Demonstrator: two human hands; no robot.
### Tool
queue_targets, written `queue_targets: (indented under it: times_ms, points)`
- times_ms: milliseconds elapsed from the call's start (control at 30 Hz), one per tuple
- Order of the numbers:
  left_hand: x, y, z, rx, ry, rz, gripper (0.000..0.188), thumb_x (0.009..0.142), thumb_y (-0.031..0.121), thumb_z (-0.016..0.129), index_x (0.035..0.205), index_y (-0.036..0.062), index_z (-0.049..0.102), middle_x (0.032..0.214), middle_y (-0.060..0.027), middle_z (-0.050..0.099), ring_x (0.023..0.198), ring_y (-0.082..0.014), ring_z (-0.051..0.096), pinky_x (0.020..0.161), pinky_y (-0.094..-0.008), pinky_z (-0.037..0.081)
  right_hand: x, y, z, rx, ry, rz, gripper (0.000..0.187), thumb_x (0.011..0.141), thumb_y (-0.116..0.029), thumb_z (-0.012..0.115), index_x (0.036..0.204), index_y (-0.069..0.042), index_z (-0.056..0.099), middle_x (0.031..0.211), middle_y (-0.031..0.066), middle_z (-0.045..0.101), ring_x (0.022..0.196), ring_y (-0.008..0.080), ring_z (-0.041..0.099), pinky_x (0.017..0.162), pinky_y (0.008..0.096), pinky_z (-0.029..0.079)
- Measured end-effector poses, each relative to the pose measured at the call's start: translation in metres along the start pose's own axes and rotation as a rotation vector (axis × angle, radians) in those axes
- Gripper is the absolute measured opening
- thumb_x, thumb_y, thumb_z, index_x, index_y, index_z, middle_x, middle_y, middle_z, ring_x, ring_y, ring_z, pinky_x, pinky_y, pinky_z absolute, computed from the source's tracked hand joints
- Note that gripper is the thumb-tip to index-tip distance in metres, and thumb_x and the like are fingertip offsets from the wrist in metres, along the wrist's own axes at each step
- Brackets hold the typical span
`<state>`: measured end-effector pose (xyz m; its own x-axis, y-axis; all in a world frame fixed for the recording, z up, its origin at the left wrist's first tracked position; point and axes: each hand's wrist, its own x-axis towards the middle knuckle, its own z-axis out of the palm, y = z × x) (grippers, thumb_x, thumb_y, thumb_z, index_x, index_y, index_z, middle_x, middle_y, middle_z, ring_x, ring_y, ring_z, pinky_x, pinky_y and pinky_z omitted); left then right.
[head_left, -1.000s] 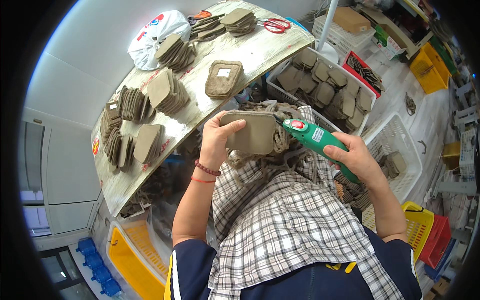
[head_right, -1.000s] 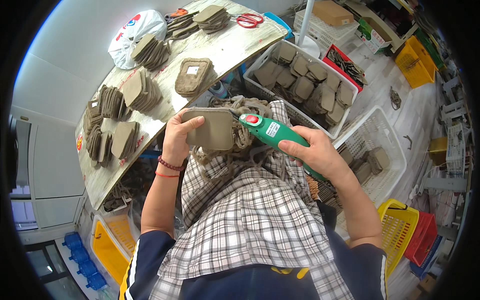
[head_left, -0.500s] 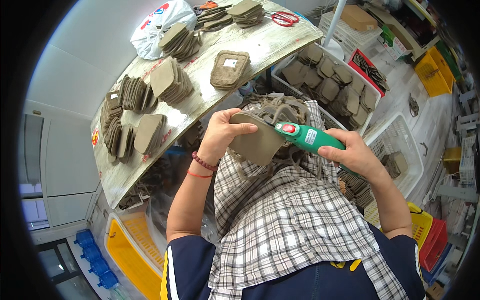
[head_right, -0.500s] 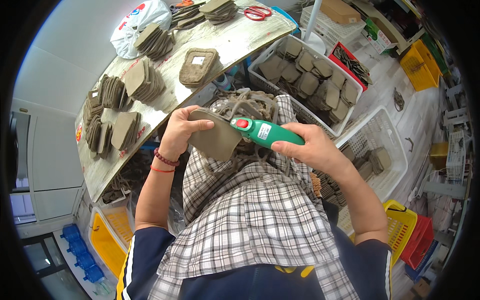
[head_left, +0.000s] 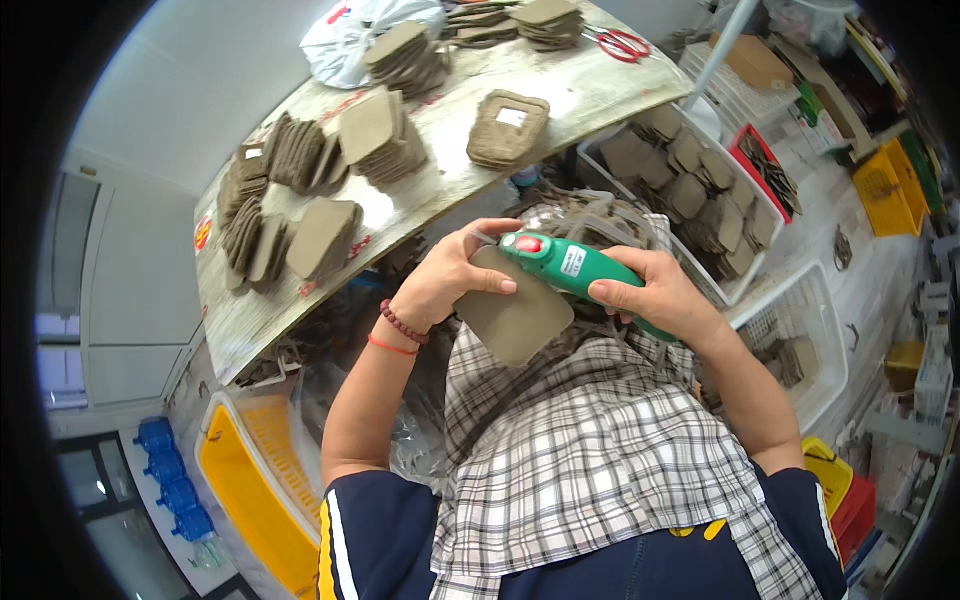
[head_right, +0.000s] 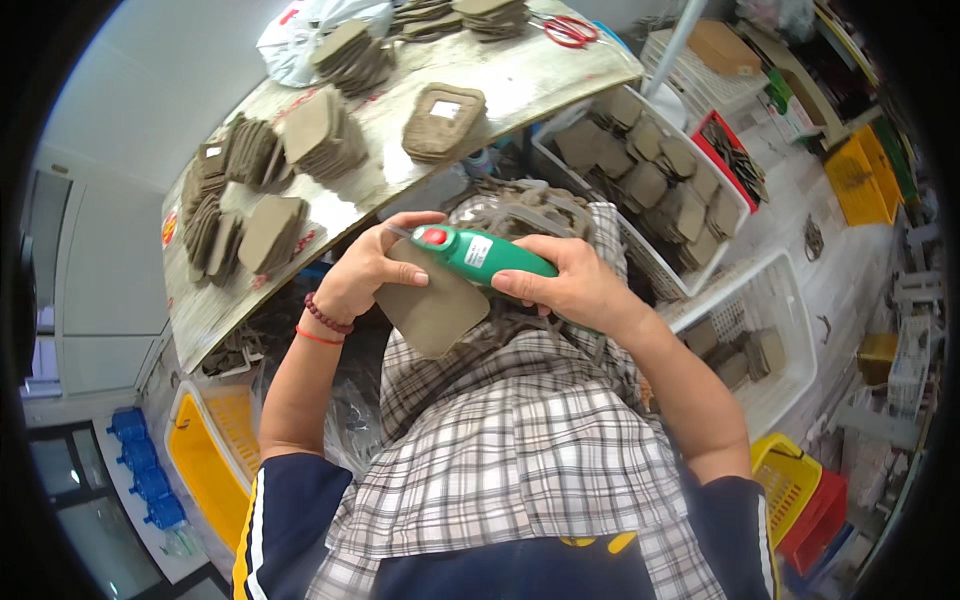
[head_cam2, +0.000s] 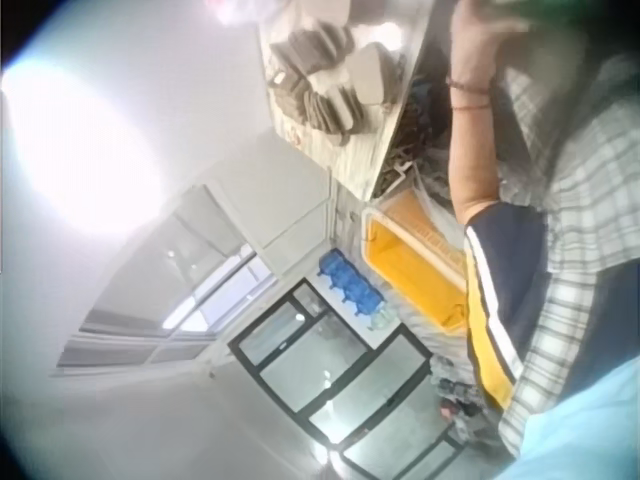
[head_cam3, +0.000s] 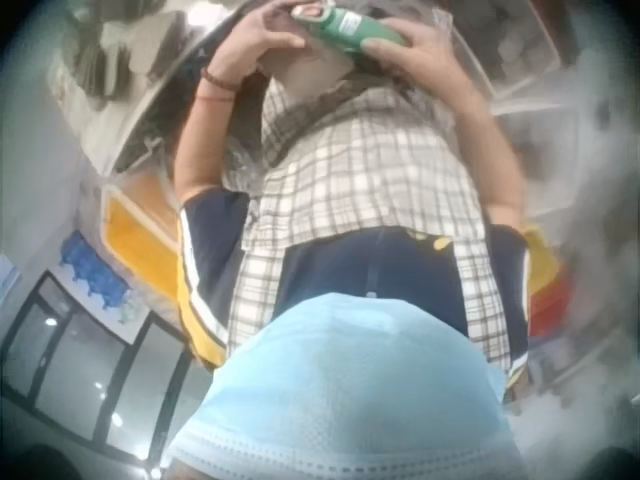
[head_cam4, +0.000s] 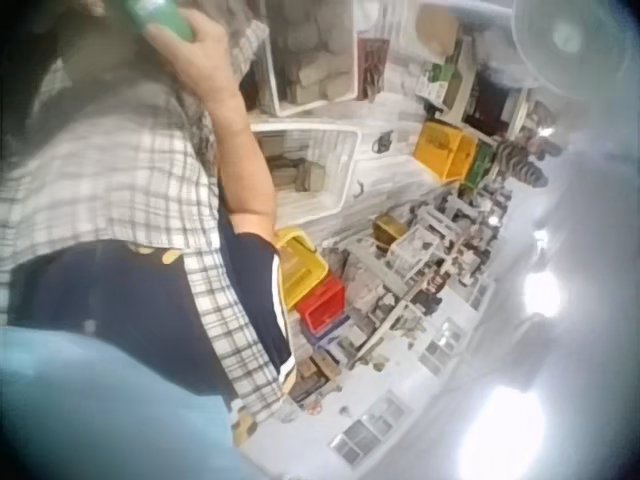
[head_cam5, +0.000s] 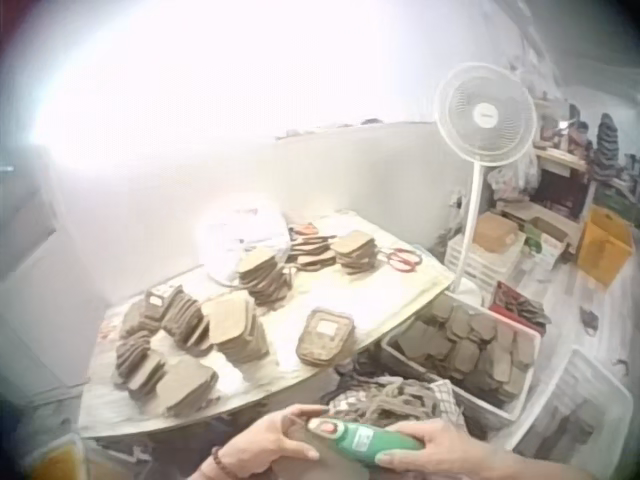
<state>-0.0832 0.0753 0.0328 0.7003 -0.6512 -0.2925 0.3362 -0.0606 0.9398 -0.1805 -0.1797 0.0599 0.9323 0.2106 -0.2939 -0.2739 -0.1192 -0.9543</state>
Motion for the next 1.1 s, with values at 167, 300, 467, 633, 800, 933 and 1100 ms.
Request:
queue_targets:
  times_ms: [167,300,467,633,800,933,1100]
  points:
    - [-0.058,0.002,-0.112,-0.119,0.678,0.398,0.028,0.086,0.0,0.062,0.113,0.0014,0.057,0.102,-0.0098,0.064,0.086,-0.017,0.064,0.076,-0.0303,0.055,-0.011,0.018,-0.009,0.007,0.158,-0.003,0.035,0.088,-0.028,0.068,0.108,-0.001,0.063,0.075,0.0,0.059,0.063,0.0056,0.054,0.055,0.0223,0.045]
    - [-0.082,-0.022,-0.222,0.214,1.174,0.414,0.039,0.086,0.007,0.065,0.122,0.0013,0.051,0.111,-0.0149,0.062,0.101,-0.0254,0.061,0.086,-0.0408,0.052,-0.02,0.02,-0.019,0.045,0.178,-0.014,0.034,0.088,-0.029,0.067,0.103,0.001,0.062,0.074,0.0014,0.058,0.063,0.0066,0.054,0.055,0.0227,0.045]
    - [-0.028,0.001,-0.159,1.529,1.568,0.435,0.049,0.075,0.012,0.072,0.121,0.0038,0.056,0.129,-0.0151,0.049,0.126,-0.0298,0.041,0.103,-0.0417,0.033,-0.042,0.036,-0.033,0.071,0.298,-0.007,0.032,0.089,-0.029,0.067,0.102,0.0,0.061,0.074,0.0013,0.058,0.062,0.0068,0.053,0.054,0.0232,0.045]
    - [0.087,-0.013,-0.045,1.51,0.963,0.75,0.038,0.08,0.025,0.072,0.111,0.0049,0.064,0.119,-0.0139,0.06,0.119,-0.029,0.05,0.103,-0.0421,0.034,-0.053,0.043,-0.035,0.096,0.367,-0.011,0.033,0.089,-0.03,0.068,0.102,0.0,0.061,0.073,0.0009,0.057,0.061,0.0068,0.053,0.055,0.0232,0.044]
    - [0.153,-0.01,-0.012,1.449,0.793,0.531,0.061,0.079,0.035,0.069,0.122,-0.0057,0.054,0.121,-0.0229,0.056,0.116,-0.0357,0.05,0.099,-0.0448,0.038,-0.061,0.044,-0.035,0.091,0.389,-0.059,0.035,0.088,-0.031,0.068,0.102,0.001,0.061,0.075,0.0022,0.059,0.062,0.0076,0.054,0.055,0.0237,0.046]
    - [0.167,-0.013,-0.017,1.436,0.733,0.427,0.051,0.081,0.021,0.061,0.123,-0.0068,0.051,0.118,-0.0255,0.055,0.113,-0.0382,0.051,0.097,-0.0467,0.039,-0.069,0.053,-0.038,0.134,0.427,-0.016,0.034,0.088,-0.03,0.068,0.1,0.001,0.061,0.073,0.0027,0.058,0.062,0.0075,0.053,0.055,0.024,0.045]
    - [0.168,-0.009,-0.035,1.513,0.737,0.485,0.032,0.084,0.006,0.05,0.114,-0.0008,0.059,0.103,-0.0195,0.064,0.095,-0.037,0.061,0.085,-0.0444,0.047,-0.064,0.048,-0.036,0.11,0.442,-0.035,0.034,0.088,-0.028,0.067,0.104,0.001,0.062,0.073,0.0017,0.058,0.061,0.0069,0.052,0.054,0.0234,0.045]
